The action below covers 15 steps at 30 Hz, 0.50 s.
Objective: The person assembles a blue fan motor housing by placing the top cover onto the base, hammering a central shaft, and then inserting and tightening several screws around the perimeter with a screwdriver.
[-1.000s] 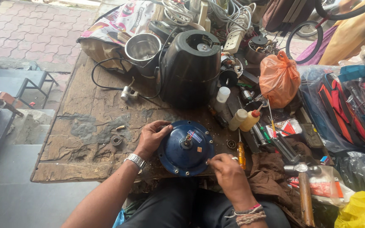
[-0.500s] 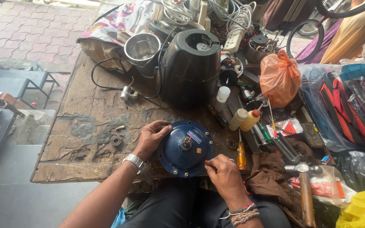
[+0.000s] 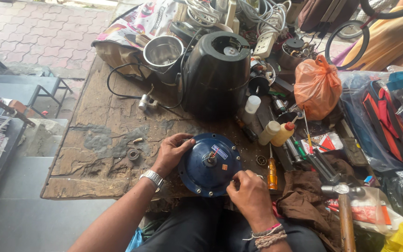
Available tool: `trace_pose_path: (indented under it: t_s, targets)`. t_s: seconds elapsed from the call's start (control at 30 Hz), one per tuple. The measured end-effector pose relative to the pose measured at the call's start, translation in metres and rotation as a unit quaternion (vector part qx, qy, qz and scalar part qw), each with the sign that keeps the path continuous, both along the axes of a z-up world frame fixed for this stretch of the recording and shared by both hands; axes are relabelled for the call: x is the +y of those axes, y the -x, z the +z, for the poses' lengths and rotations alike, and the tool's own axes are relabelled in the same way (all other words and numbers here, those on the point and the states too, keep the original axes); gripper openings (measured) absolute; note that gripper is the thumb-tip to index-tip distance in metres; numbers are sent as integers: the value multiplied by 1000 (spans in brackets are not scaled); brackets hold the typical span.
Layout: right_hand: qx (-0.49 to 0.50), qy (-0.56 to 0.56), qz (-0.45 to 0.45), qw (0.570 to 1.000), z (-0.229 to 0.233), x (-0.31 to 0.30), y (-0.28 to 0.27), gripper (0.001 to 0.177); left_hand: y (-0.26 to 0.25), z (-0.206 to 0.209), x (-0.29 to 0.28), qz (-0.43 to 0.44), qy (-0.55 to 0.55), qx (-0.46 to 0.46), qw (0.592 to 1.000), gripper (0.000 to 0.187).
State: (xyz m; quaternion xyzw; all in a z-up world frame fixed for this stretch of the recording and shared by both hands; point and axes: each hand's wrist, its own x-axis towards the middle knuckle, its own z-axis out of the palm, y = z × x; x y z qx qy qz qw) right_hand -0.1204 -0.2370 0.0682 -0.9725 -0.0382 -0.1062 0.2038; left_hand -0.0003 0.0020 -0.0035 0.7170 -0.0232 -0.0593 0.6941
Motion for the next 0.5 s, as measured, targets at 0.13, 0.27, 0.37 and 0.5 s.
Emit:
trace_pose_path:
  t_s: [0.13,0.27,0.37,0.5]
  targets:
    - [24,-71,-7,997,7,-6,2,13,-1,1,-1,2,9,-1,1000,35]
    - [-27,-48,24,998,7,-5,3,13,-1,2,1,9,-23,-13,1000,36]
    - [29,-87,-20,996,8,-8,2,16,-1,1,0,7,-19,-9,1000,36]
    - [43,-175,-43,983,12,-17,-3,18,-1,0,-1,1,5,-17,1000,36]
